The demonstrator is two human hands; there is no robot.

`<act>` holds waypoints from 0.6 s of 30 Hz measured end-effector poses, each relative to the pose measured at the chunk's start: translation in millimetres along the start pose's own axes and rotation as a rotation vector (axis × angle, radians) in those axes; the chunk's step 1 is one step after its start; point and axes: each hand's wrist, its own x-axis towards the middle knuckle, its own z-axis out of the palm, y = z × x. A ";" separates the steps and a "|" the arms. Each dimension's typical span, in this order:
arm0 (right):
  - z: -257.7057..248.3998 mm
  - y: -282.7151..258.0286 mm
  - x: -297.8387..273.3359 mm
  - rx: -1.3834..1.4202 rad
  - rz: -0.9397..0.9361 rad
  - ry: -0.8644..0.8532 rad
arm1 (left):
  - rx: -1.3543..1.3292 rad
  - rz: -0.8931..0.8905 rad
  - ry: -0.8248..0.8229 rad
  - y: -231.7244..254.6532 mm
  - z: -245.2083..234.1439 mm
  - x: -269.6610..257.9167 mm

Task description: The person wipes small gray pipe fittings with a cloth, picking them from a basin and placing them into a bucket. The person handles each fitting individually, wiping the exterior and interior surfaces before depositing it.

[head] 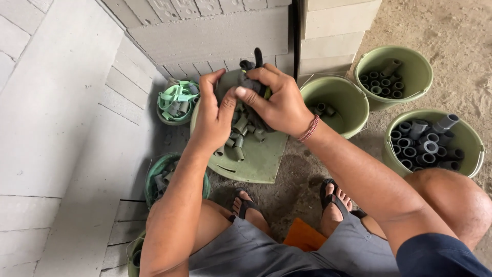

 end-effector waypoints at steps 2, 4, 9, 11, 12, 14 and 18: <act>-10.5 -28.6 3.0 0.184 0.282 -0.039 | 0.118 0.047 -0.015 -4.3 -5.3 2.6; -15.8 -26.5 1.6 0.360 0.572 -0.074 | 0.226 0.093 -0.037 -12.3 -6.7 7.6; -28.5 35.6 10.3 -0.042 0.528 -0.318 | 0.174 0.107 -0.115 -29.8 0.8 24.2; -36.3 55.9 6.7 -0.099 0.574 -0.362 | 0.172 0.088 -0.172 -36.6 20.9 23.2; -40.8 65.8 4.2 -0.157 0.606 -0.403 | 0.175 0.081 -0.224 -39.8 31.6 22.1; -52.2 76.5 2.6 -0.102 0.660 -0.445 | 0.101 -0.017 -0.261 -47.0 44.9 25.1; -68.9 82.5 1.8 -0.340 0.938 -0.514 | 0.243 -0.180 -0.360 -112.7 70.7 11.7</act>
